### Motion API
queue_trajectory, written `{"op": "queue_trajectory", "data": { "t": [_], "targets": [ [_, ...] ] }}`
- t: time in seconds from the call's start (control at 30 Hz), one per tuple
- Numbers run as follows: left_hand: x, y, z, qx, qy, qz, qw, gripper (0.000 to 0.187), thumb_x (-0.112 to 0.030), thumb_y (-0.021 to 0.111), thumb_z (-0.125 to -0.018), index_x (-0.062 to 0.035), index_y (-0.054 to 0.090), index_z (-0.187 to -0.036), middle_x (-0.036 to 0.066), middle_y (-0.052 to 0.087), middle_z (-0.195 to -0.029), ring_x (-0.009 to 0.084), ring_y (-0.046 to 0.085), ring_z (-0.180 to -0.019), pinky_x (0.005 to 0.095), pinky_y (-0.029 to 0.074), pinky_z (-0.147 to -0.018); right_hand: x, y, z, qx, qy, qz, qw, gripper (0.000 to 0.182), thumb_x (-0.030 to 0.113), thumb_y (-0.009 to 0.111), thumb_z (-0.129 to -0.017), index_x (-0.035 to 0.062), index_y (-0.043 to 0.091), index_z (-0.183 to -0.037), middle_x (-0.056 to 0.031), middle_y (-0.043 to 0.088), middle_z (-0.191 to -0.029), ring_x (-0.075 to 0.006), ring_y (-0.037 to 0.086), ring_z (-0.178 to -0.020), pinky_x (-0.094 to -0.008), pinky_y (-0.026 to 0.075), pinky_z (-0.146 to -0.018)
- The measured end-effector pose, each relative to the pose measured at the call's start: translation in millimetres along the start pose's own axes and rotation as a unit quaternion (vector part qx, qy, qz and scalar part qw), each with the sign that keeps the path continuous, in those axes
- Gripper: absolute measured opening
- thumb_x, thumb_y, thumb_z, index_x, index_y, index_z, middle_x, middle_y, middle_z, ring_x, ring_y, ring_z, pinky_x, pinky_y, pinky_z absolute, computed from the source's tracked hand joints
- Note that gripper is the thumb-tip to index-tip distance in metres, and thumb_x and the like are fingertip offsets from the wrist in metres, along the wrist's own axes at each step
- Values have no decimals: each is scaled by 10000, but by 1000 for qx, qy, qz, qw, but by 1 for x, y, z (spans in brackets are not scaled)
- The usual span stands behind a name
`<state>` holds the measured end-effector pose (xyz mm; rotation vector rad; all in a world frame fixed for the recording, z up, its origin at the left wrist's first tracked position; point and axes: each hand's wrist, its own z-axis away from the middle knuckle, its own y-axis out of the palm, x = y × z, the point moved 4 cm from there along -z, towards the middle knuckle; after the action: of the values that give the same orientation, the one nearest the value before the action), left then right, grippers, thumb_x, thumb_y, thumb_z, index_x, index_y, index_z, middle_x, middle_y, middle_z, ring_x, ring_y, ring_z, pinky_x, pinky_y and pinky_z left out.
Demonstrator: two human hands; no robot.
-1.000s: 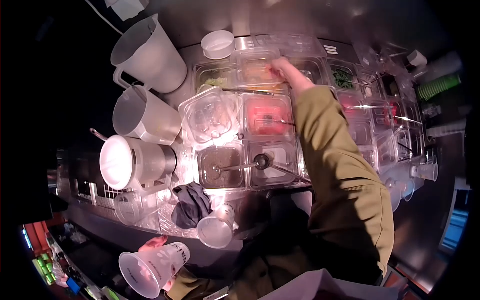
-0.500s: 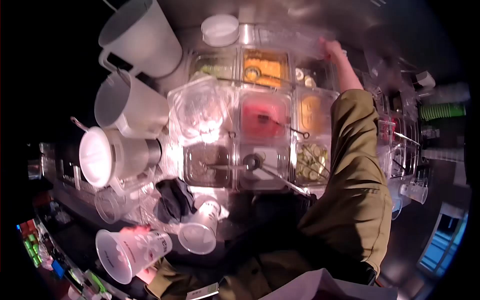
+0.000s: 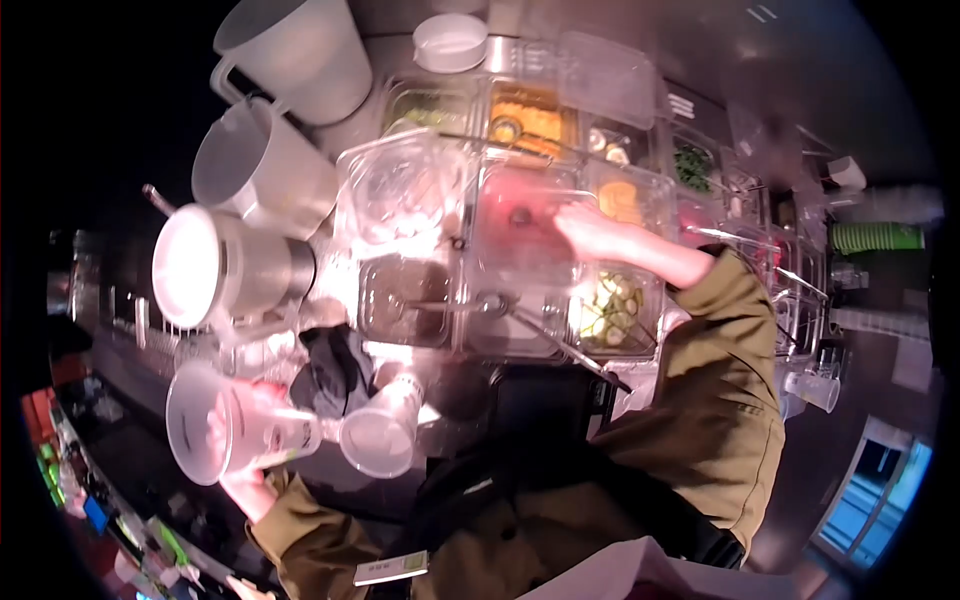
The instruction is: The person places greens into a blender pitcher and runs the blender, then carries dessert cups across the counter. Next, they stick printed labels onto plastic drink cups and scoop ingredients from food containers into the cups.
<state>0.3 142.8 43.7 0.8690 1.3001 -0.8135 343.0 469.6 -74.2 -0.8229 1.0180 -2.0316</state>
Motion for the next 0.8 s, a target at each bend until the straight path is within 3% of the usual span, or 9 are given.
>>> {"op": "queue_trajectory", "data": {
  "t": [0.07,0.13,0.2,0.37,0.43,0.53,0.57,0.67,0.8],
  "targets": [
    [4,-5,-1,-7,-1,-2,1000,910,-536,747,-477,50,421,-1091,222,534,-991,336,519,-938,433,408,-811,-6,-48,43,24,5,40,999,231,125,624,-608,-44,607,-765,-196,589,-707,-318,587,-670,-394,471,-564],
    [7,-8,-2,-12,-6,-1,1000,903,-531,749,-477,49,425,-1088,222,535,-989,335,521,-936,432,410,-808,-47,-96,67,-208,-35,16,977,192,122,627,-606,0,619,-753,-179,590,-692,-322,583,-652,-394,466,-581],
    [8,-9,-4,-13,-14,0,1000,897,-526,751,-476,48,428,-1085,222,537,-986,335,522,-933,431,411,-806,-117,-114,49,-103,93,62,988,173,137,613,-621,10,616,-738,-185,590,-691,-332,582,-691,-395,458,-617],
    [-5,-7,2,-12,-28,7,1000,882,-514,757,-475,45,435,-1077,221,539,-979,333,526,-927,429,414,-800,-281,-81,-36,-256,233,86,934,192,162,577,-684,5,592,-794,-194,574,-717,-353,565,-707,-402,458,-650],
    [-11,-10,6,-17,-28,8,999,876,-509,759,-474,43,439,-1073,221,540,-976,332,527,-925,428,415,-798,-270,-88,-48,-290,299,103,904,223,181,573,-724,15,592,-871,-192,582,-756,-341,571,-740,-398,461,-664],
    [-14,-12,11,-23,-28,12,999,866,-501,763,-473,41,443,-1068,221,542,-972,330,530,-921,427,417,-794,-140,-121,-68,-443,183,88,873,269,231,572,-761,27,580,-936,-188,587,-887,-307,577,-818,-385,464,-693],
    [-13,-11,11,-24,-27,13,999,863,-499,764,-473,41,445,-1067,220,542,-971,330,530,-920,426,418,-793,-99,-115,-88,-475,77,14,876,289,265,569,-756,52,580,-951,-181,564,-949,-311,573,-818,-402,465,-712],
    [-14,-10,15,-27,-20,17,999,854,-491,767,-472,39,449,-1062,220,544,-967,329,532,-916,425,420,-790,18,-96,-144,-307,-42,-29,950,621,440,614,-713,-3,491,-1131,-188,510,-1105,-311,481,-1047,-378,393,-885],
    [-22,-19,35,-46,-5,14,999,842,-481,772,-471,36,456,-1055,220,546,-961,327,535,-911,423,423,-785,39,-74,-218,-262,59,-121,956,820,452,728,-570,-74,457,-1139,-238,470,-1160,-317,466,-1086,-363,379,-903]
  ]
}}
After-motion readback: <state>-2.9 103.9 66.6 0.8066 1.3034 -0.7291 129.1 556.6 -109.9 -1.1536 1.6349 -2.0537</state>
